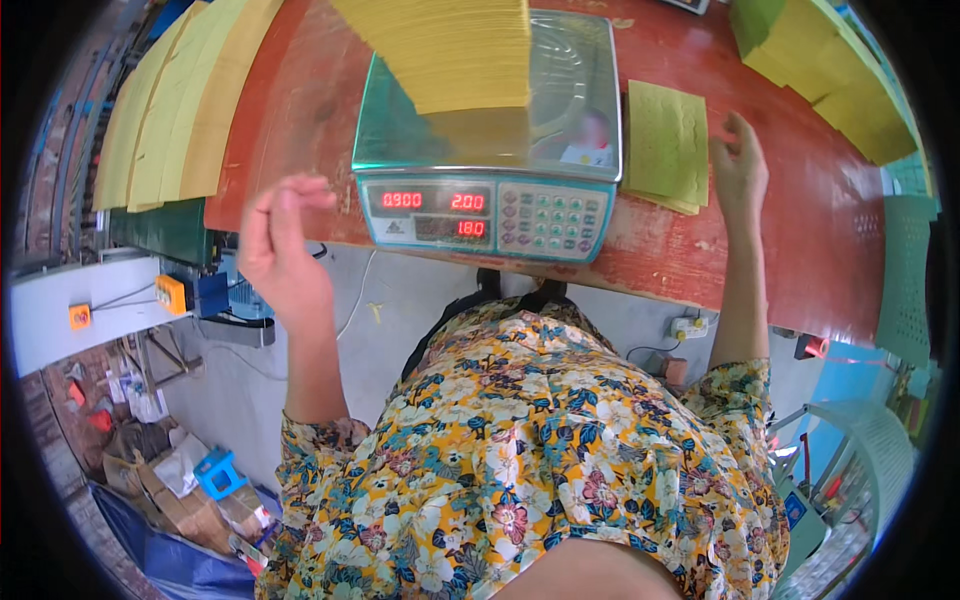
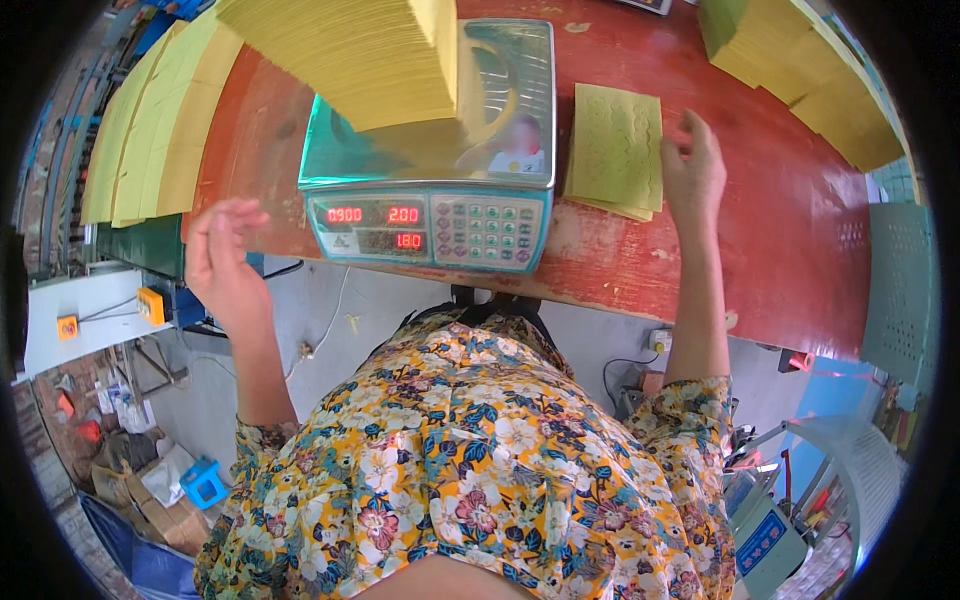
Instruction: Weighing and stacking yellow paper sheets on an electronic scale in a paper mill.
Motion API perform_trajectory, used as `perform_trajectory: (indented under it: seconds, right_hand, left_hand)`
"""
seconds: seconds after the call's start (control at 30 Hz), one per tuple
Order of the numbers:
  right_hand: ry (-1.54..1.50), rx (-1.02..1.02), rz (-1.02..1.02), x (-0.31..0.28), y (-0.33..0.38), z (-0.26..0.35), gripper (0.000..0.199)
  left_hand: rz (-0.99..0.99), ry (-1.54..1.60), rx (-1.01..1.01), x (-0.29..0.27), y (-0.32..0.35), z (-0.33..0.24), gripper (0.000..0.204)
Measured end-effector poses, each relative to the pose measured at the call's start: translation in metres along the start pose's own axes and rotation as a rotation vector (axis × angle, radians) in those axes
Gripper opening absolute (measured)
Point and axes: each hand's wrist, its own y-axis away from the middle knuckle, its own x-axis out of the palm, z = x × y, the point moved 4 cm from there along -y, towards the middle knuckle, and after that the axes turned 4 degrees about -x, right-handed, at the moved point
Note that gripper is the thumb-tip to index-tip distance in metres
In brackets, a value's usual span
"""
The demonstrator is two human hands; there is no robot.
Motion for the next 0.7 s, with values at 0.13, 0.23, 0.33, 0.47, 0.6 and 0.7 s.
perform_trajectory:
  seconds: [0.13,0.23,0.33,0.47,0.6,0.7]
  right_hand:
    - [-0.119,-0.114,-0.076,0.002,-0.011,0.043,0.039]
    - [-0.405,-0.26,0.014,0.016,-0.022,0.092,0.036]
    - [-0.72,-0.216,0.17,0.058,-0.043,0.129,0.037]
    - [-0.973,-0.058,0.21,0.111,-0.091,0.161,0.042]
    - [-1.13,0.006,0.279,0.169,-0.134,0.176,0.049]
    - [-1.226,-0.023,0.331,0.188,-0.119,0.184,0.056]
  left_hand:
    - [0.037,0.014,-0.186,-0.017,-0.04,0.014,0.03]
    - [0.257,0.231,-0.277,0.007,-0.087,0.006,0.053]
    - [0.459,0.451,-0.521,0.032,-0.144,-0.011,0.082]
    - [0.619,0.301,-0.488,0.085,-0.213,-0.044,0.097]
    - [0.84,0.135,-0.549,0.133,-0.239,-0.053,0.066]
    - [0.851,0.063,-0.569,0.15,-0.197,-0.065,0.062]
